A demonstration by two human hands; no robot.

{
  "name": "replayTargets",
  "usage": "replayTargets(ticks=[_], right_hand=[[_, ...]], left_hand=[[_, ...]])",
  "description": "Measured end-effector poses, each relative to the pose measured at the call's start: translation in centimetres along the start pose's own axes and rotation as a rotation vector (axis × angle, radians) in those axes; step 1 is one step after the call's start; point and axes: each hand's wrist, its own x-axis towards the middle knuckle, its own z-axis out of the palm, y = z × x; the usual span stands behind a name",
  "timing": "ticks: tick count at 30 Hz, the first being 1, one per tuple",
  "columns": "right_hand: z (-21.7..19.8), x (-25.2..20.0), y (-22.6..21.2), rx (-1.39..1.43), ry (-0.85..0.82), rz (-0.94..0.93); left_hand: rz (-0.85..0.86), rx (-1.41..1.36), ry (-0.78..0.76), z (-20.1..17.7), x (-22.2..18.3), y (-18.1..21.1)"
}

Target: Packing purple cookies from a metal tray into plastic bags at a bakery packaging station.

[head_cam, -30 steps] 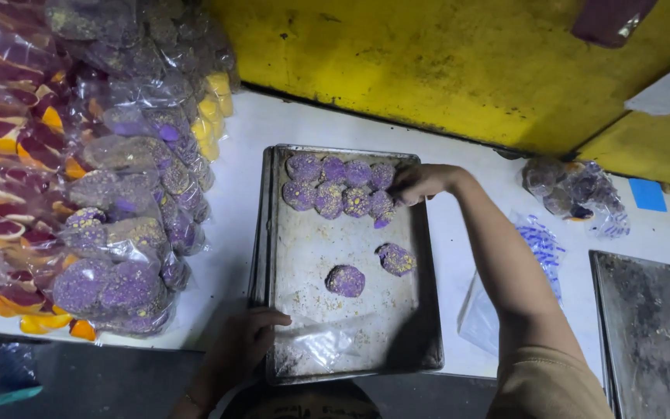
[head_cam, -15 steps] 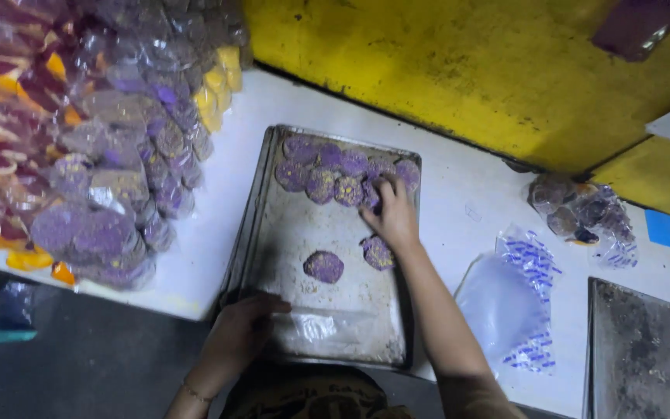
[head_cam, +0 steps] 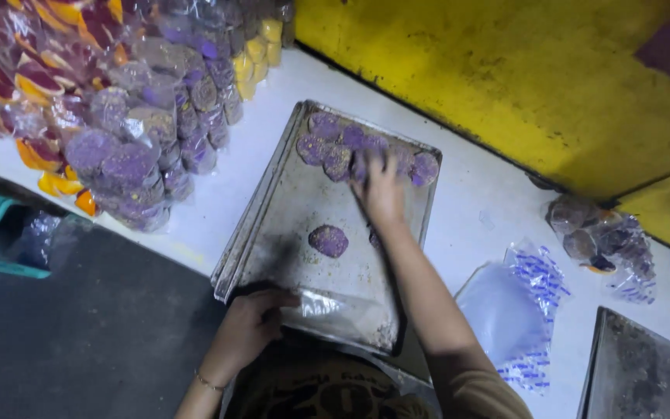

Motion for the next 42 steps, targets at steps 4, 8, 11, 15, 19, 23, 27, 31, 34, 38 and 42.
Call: replayTargets(ticks=[4, 8, 11, 15, 19, 23, 27, 31, 34, 38, 42], right_hand=[[-0.8, 1.5, 4.1, 0.345, -0.005, 0.213], [-2.6, -5.6, 0.3, 0.392, 0.023, -0.035], [-2.4, -9.7, -0.6, 0.351, 0.039, -0.316], [-2.4, -8.6, -0.1, 0.282, 0.336, 0.097], [-4.3, -6.4, -3.2, 0.268, 0.264, -0.058], [-0.8, -7.4, -4.0, 0.085, 0.053, 0.018], [-0.6, -6.6, -4.1, 0.177, 0.122, 0.169], [-5.0, -10.1, -7.2, 0.319, 0.023, 0.017], [-3.4, -13.5, -8.6, 0.259, -0.124, -0.093], [-0.3, -13.9, -5.4, 0.066, -0.089, -0.018], [-4.1, -12.0, -8.7, 0.387, 0.055, 0.120]], left_hand=[[-0.137, -0.092, -0.081, -0.5, -0.5, 2.0], [-0.223, -0.215, -0.110, -1.7, -0.2, 2.3], [-0.263, -0.248, -0.157, -3.0, 1.0, 1.3], [-0.313, -0.205, -0.196, -5.0, 2.7, 1.9], [-0.180, -0.080, -0.297, -7.2, 4.4, 1.9], [-0.239, -0.024, -0.393, -9.7, 5.7, 2.0], [-0.161, -0.046, -0.495, -10.6, 7.3, 0.9], [-0.204, -0.076, -0.586, -10.9, 8.5, 0.0], [-0.188, -0.003, -0.706, -10.7, 10.1, -0.1], [-0.157, 0.040, -0.758, -9.3, 11.7, 2.0], [-0.085, 0.083, -0.828, -4.7, 15.1, -2.6]])
